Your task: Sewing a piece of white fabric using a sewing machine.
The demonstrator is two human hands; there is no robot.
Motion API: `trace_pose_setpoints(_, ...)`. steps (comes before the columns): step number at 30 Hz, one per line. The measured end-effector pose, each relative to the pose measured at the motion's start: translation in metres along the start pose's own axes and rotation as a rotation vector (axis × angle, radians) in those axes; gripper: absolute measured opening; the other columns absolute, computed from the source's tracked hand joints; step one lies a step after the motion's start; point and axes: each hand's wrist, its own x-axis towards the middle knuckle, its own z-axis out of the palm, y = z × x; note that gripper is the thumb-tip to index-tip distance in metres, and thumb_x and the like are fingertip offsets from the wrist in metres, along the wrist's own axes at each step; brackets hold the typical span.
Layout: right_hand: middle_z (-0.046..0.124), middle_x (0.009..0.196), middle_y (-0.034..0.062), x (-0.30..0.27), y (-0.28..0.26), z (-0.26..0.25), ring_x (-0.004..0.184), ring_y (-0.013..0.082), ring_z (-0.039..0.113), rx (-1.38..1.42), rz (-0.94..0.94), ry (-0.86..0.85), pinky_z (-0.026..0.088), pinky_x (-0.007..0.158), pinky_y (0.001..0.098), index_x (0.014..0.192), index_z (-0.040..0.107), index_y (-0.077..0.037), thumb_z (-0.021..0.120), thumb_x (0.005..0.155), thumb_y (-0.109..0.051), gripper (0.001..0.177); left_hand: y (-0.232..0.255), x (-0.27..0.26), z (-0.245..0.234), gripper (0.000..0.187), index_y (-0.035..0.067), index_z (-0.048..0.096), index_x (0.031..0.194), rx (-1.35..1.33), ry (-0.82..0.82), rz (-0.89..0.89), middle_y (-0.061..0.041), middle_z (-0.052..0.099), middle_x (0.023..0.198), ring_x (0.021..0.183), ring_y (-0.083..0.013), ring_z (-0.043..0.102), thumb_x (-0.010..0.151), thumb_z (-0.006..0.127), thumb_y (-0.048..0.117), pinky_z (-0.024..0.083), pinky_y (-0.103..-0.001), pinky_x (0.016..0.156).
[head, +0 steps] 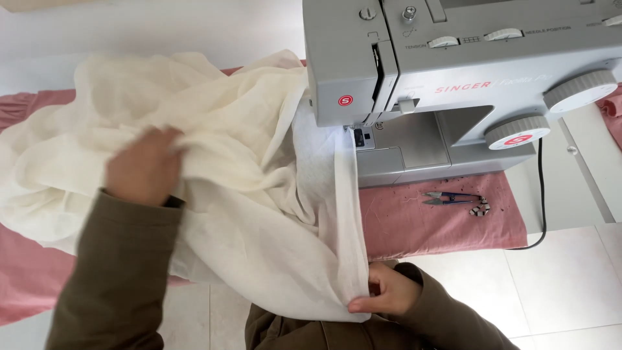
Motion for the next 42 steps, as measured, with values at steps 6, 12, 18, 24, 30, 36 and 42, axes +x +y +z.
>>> trace_pose_setpoints(6, 0.067, 0.070, 0.0107, -0.019, -0.073, 0.017, 0.037, 0.0165, 0.058, 0.314, 0.339, 0.162, 0.045, 0.034, 0.0306, 0.131, 0.051, 0.004, 0.065, 0.095, -0.012, 0.041, -0.064, 0.044, -0.059, 0.032, -0.003, 0.057, 0.142, 0.076, 0.570, 0.205, -0.018, 0.063, 0.128, 0.114, -0.0317, 0.066, 0.112, 0.047, -0.002, 0.054, -0.035, 0.100)
trace_pose_setpoints(12, 0.067, 0.064, 0.0106, -0.026, -0.075, 0.021, 0.040, 0.0151, 0.058, 0.116, 0.267, 0.287, 0.045, 0.038, 0.0289, 0.118, 0.060, 0.007, 0.067, 0.095, -0.012, 0.030, -0.074, 0.089, -0.082, 0.030, 0.001, 0.062, 0.118, -0.203, 0.273, 0.088, -0.012, 0.062, 0.112, 0.096, -0.0280, 0.064, 0.099, 0.041, -0.006, 0.054, -0.034, 0.088)
trace_pose_setpoints(18, 0.074, 0.096, 0.0174, 0.003, -0.103, 0.025, 0.081, 0.0241, 0.073, -0.637, -0.082, 0.500, 0.056, 0.070, 0.0347, 0.114, 0.066, 0.004, 0.073, 0.088, -0.015, 0.034, -0.027, 0.032, -0.016, 0.013, 0.010, 0.067, 0.111, 0.781, 0.214, 0.087, -0.014, 0.058, 0.137, 0.141, -0.0386, 0.047, 0.105, 0.062, 0.020, 0.040, -0.055, 0.105)
trace_pose_setpoints(24, 0.074, 0.091, 0.0147, -0.024, -0.044, 0.013, 0.082, 0.0181, 0.065, -0.370, -0.163, 0.411, 0.052, 0.073, 0.0337, 0.109, 0.069, 0.006, 0.064, 0.098, -0.013, 0.023, 0.150, -0.012, 0.042, 0.076, 0.009, 0.033, 0.158, -0.166, -0.212, 0.639, -0.015, 0.028, 0.166, 0.153, -0.0309, 0.024, 0.092, 0.062, 0.031, 0.021, -0.052, 0.122)
trace_pose_setpoints(30, 0.075, 0.072, 0.0109, -0.027, -0.054, 0.014, 0.063, 0.0119, 0.062, -0.186, -0.032, 0.412, 0.051, 0.059, 0.0301, 0.095, 0.076, 0.007, 0.057, 0.100, -0.018, 0.031, 0.143, 0.003, 0.059, 0.064, 0.005, 0.042, 0.151, -0.183, -0.210, 0.612, -0.013, 0.035, 0.162, 0.149, -0.0284, 0.035, 0.097, 0.061, 0.033, 0.030, -0.048, 0.119)
trace_pose_setpoints(36, 0.076, 0.068, 0.0125, -0.009, -0.050, 0.020, 0.054, 0.0162, 0.071, -0.173, 0.337, 0.370, 0.057, 0.052, 0.0322, 0.090, 0.078, 0.005, 0.065, 0.095, -0.022, 0.030, 0.140, 0.009, 0.063, 0.045, 0.011, 0.057, 0.138, 0.009, -0.188, 0.592, -0.007, 0.049, 0.154, 0.150, -0.0225, 0.044, 0.094, 0.063, 0.018, 0.036, -0.044, 0.128)
trace_pose_setpoints(42, 0.081, 0.077, 0.0068, -0.004, -0.107, -0.024, 0.053, 0.0159, 0.074, -0.609, 0.380, 0.372, 0.059, 0.054, 0.0298, 0.121, 0.073, -0.010, 0.073, 0.087, -0.026, 0.038, 0.188, -0.006, 0.048, 0.066, -0.001, 0.048, 0.146, -0.164, -0.118, 0.679, -0.015, 0.043, 0.157, 0.144, -0.0332, 0.042, 0.089, 0.069, 0.025, 0.035, -0.049, 0.116)
